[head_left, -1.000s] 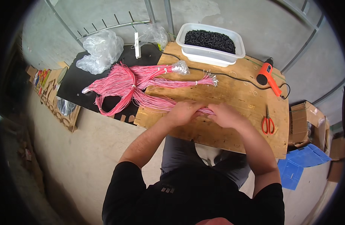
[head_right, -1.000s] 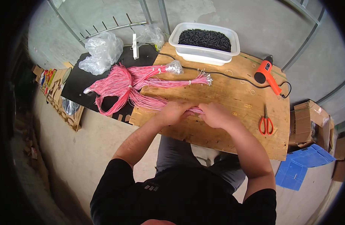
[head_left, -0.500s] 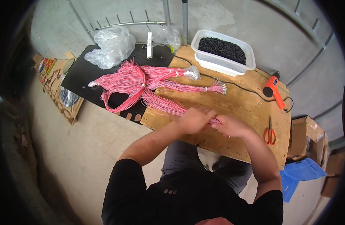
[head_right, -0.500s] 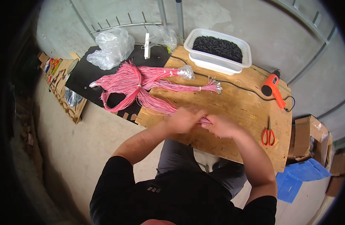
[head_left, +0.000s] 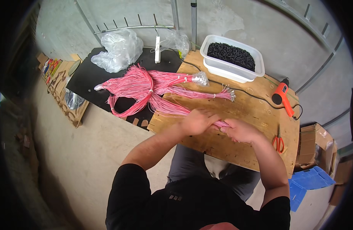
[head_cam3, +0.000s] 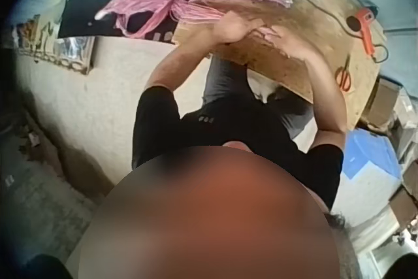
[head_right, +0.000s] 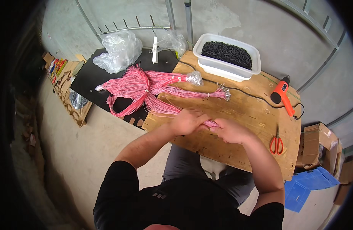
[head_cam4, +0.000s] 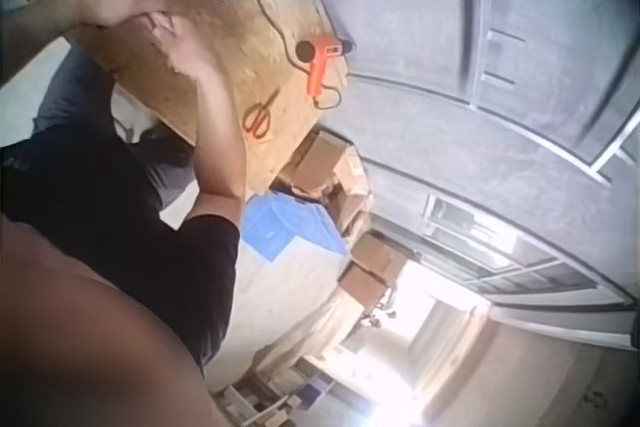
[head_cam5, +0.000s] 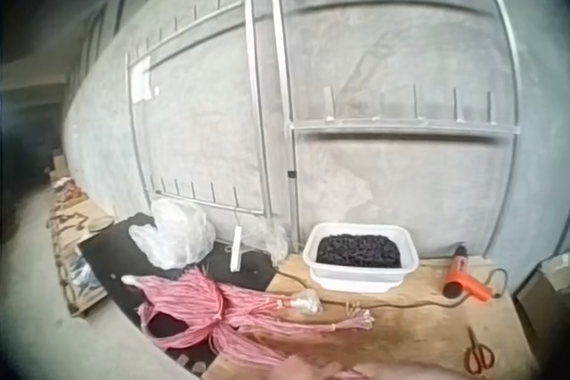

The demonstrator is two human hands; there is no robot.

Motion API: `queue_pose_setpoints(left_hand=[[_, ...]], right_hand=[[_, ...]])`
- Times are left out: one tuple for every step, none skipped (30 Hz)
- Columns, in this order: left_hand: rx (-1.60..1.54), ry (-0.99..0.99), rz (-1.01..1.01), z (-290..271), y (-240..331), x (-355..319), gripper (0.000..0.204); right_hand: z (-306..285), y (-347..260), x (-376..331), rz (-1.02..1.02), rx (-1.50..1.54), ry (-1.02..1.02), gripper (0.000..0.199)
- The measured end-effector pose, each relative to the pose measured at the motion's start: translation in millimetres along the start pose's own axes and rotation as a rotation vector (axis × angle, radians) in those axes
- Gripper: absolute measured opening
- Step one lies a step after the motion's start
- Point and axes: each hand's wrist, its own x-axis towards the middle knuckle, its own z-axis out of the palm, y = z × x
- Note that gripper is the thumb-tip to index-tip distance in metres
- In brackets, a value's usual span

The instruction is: Slide heat shrink tubing onto the ends of individual wires within a bundle.

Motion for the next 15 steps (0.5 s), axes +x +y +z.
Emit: queue_pose_setpoints(left_hand=[[0.073,-0.187,-0.078,4.7,-11.2,-5.8,0.025],[0.079,-0.171,-0.061,3.5,-29.6,-20.5,0.024],[0.084,-0.157,-0.035,0.1,-52.8,-37.8,0.025],[0.109,-0.287,-0.121,-5.3,-78.2,-57.8,0.019],[0.132,-0.418,-0.207,-14.4,-98.6,-75.1,0.016],[0.211,-0.249,-0.123,-27.4,-107.7,-86.3,0.019],[0.291,-0.081,-0.049,-40.1,-113.3,-101.5,0.022],[0.328,-0.101,-0.092,-40.0,-123.5,-116.5,0.040],[0.232,-0.023,-0.068,-38.0,-108.8,-105.7,0.050],[0.135,0.055,-0.040,-39.3,-81.5,-83.0,0.061],[0.013,-0.011,-0.053,-41.2,-53.3,-60.6,0.076],[0.016,0.086,0.000,-25.9,-33.1,-46.8,0.065],[0.018,0.184,0.060,-12.1,-19.7,-32.7,0.053],[0.042,-0.013,-0.023,-3.2,-16.0,-19.8,0.041],[0.063,-0.212,-0.103,3.4,-15.3,-12.0,0.030]], right_hand=[[-0.1,-0.1,-2.4,0.017,0.009,-0.018,0.027],[-0.1,2.1,-2.4,0.013,0.003,-0.019,0.027],[-0.3,7.0,-2.2,0.010,0.022,-0.025,0.027],[-0.3,8.8,-0.3,0.001,0.041,-0.036,0.027],[-1.9,9.6,0.9,-0.003,0.041,-0.034,0.027],[-3.7,12.3,0.8,0.009,0.079,-0.028,0.026],[-2.2,12.2,2.6,0.015,0.115,-0.032,0.024],[-1.3,9.9,4.1,0.007,0.115,-0.039,0.024],[-2.9,11.5,2.4,0.011,0.115,-0.029,0.025],[-6.1,13.1,-0.2,0.016,0.114,-0.013,0.027],[-7.2,12.3,-1.3,0.014,0.115,-0.013,0.027],[-6.8,9.4,-1.6,0.019,0.098,-0.030,0.027],[-6.9,7.8,-1.6,0.027,0.081,-0.040,0.027],[-7.2,8.1,-1.5,0.027,0.079,-0.034,0.027],[-6.6,10.0,-2.5,0.021,0.067,-0.038,0.027]])
